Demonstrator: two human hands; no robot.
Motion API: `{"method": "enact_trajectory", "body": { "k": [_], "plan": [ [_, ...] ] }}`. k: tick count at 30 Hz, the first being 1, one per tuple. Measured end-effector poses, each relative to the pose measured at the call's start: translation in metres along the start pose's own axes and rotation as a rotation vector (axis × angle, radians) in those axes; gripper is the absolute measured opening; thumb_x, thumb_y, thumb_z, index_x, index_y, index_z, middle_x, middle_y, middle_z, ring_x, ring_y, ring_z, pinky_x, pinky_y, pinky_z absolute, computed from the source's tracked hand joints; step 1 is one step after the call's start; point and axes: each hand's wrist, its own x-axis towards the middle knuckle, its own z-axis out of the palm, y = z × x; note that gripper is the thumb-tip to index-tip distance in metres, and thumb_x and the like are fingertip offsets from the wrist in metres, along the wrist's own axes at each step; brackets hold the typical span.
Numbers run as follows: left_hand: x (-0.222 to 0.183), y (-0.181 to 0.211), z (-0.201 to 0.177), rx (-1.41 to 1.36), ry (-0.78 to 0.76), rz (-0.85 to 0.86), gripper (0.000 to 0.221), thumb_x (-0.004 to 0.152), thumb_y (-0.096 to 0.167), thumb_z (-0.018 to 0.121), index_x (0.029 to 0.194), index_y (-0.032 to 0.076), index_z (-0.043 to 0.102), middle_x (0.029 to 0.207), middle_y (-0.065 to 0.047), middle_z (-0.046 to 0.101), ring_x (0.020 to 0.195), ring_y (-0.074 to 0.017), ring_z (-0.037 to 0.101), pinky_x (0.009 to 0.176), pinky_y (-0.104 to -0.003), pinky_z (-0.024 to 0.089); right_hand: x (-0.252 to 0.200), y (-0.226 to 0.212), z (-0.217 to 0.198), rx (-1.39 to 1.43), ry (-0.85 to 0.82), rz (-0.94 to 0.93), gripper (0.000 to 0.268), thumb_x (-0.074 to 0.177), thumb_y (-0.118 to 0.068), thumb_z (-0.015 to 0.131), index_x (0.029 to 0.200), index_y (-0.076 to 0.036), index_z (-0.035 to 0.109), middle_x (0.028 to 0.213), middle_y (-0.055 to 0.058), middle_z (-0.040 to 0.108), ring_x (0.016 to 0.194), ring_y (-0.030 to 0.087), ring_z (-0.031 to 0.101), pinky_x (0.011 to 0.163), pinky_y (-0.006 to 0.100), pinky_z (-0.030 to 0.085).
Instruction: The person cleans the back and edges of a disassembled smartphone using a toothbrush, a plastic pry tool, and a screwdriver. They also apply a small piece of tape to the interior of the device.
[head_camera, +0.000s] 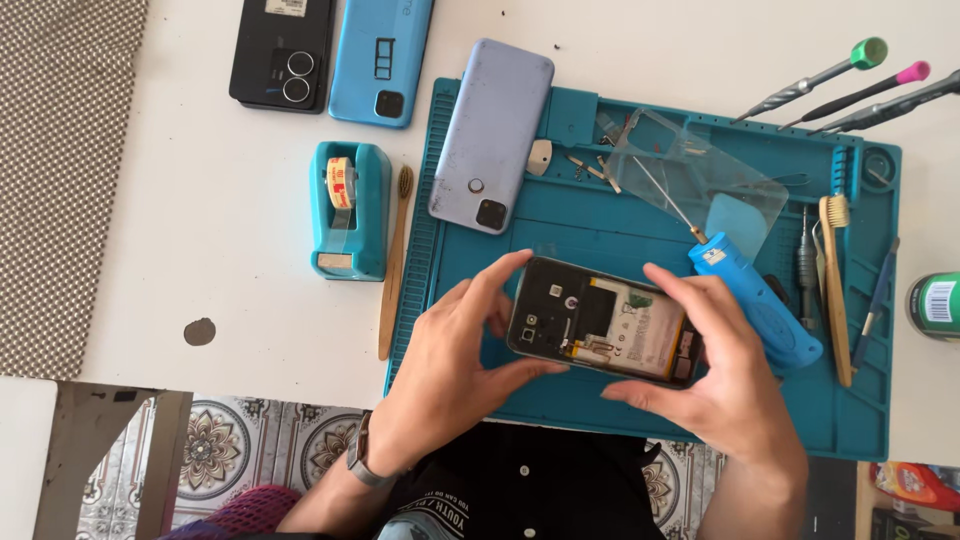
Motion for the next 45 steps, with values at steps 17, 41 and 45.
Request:
{"method": "enact_trajectory", "body": {
  "k": [17, 41, 45],
  "plan": [
    [-0.017, -0.004, 0.019, -1.146, -0.169, -0.023, 0.103, 0.089, 0.012, 0.085, 0.163, 0.008, 0.013, 0.167, -0.025, 0.037, 0.15, -0.0306, 0.049, 0.122, -0.045, 0.05, -0.013, -0.015, 0.008, 0.318, -0.055, 0.069, 0.094, 0.061, -0.021, 0.095, 0.142, -0.003, 0.052, 0.125, 0.01, 0.066, 0.116, 0.02, 0.066, 0.099, 0.033, 0.053],
    [-0.037, -0.027, 0.021, -1.361, -0.192, 0.014, 0.096, 0.086, -0.015, 0.078, 0.155, 0.019, 0.02, 0.17, -0.026, 0.029, 0.154, -0.0337, 0.041, 0.123, -0.052, 0.047, -0.062, 0.073, -0.057, -0.813, 0.512, 0.189, 0.032, 0.111, -0.025, 0.065, 0.132, -0.001, 0.065, 0.13, 0.016, 0.059, 0.121, 0.031, 0.058, 0.102, 0.04, 0.047],
    [-0.037, -0.028, 0.019, -1.371, -0.142, -0.005, 0.097, 0.085, -0.014, 0.078, 0.156, 0.02, 0.021, 0.169, -0.025, 0.03, 0.153, -0.0333, 0.042, 0.124, -0.051, 0.047, -0.055, 0.085, -0.053, -0.938, 0.486, 0.383, 0.026, 0.105, -0.024, 0.081, 0.114, -0.001, 0.077, 0.103, 0.016, 0.067, 0.098, 0.033, 0.066, 0.087, 0.044, 0.053]
  ]
}}
